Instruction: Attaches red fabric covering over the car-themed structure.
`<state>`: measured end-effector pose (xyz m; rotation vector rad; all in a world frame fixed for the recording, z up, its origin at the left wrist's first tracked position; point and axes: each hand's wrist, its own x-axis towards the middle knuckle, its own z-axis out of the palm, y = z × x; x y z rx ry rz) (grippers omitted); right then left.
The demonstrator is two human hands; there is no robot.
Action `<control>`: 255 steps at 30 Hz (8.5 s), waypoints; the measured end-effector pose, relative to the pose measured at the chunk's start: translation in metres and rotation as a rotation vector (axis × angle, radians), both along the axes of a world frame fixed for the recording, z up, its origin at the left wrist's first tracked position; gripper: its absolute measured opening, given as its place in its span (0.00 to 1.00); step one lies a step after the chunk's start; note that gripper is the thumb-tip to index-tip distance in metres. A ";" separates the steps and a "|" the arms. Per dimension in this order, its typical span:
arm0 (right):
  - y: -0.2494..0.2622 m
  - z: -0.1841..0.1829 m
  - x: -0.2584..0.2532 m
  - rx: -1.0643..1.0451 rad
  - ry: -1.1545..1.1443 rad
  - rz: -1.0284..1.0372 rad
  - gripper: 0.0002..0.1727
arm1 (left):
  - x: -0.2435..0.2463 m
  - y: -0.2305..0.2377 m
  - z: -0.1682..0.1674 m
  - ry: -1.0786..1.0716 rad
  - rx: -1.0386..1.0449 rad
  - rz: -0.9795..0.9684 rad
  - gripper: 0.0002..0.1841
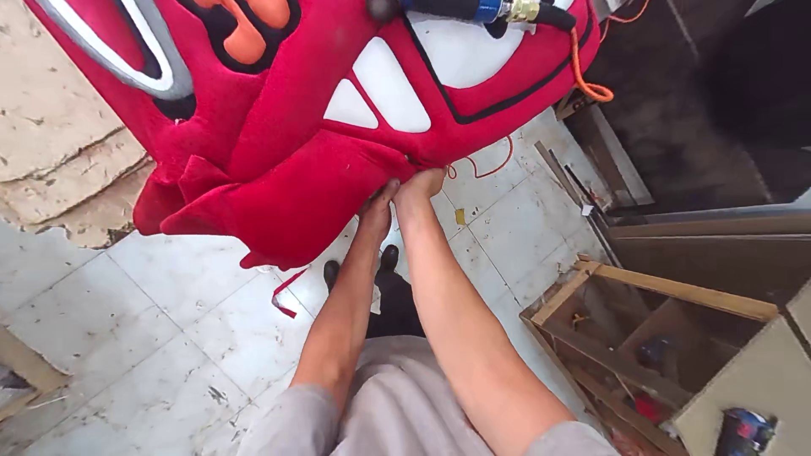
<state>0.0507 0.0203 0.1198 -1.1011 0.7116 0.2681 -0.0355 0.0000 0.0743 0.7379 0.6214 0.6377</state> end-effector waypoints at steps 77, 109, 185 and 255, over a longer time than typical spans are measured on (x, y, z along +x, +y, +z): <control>-0.082 0.005 -0.003 0.077 -0.082 0.461 0.22 | -0.007 0.019 0.013 0.111 0.197 -0.156 0.12; -0.096 0.047 0.002 0.182 -0.067 0.108 0.10 | -0.016 0.020 0.031 0.216 0.222 -0.240 0.19; -0.050 0.027 -0.044 0.089 -0.273 0.297 0.19 | -0.008 0.020 0.003 0.351 0.238 -0.235 0.24; -0.069 0.069 0.016 -1.206 -1.720 1.294 0.34 | 0.024 -0.001 -0.044 -0.019 0.003 -0.135 0.11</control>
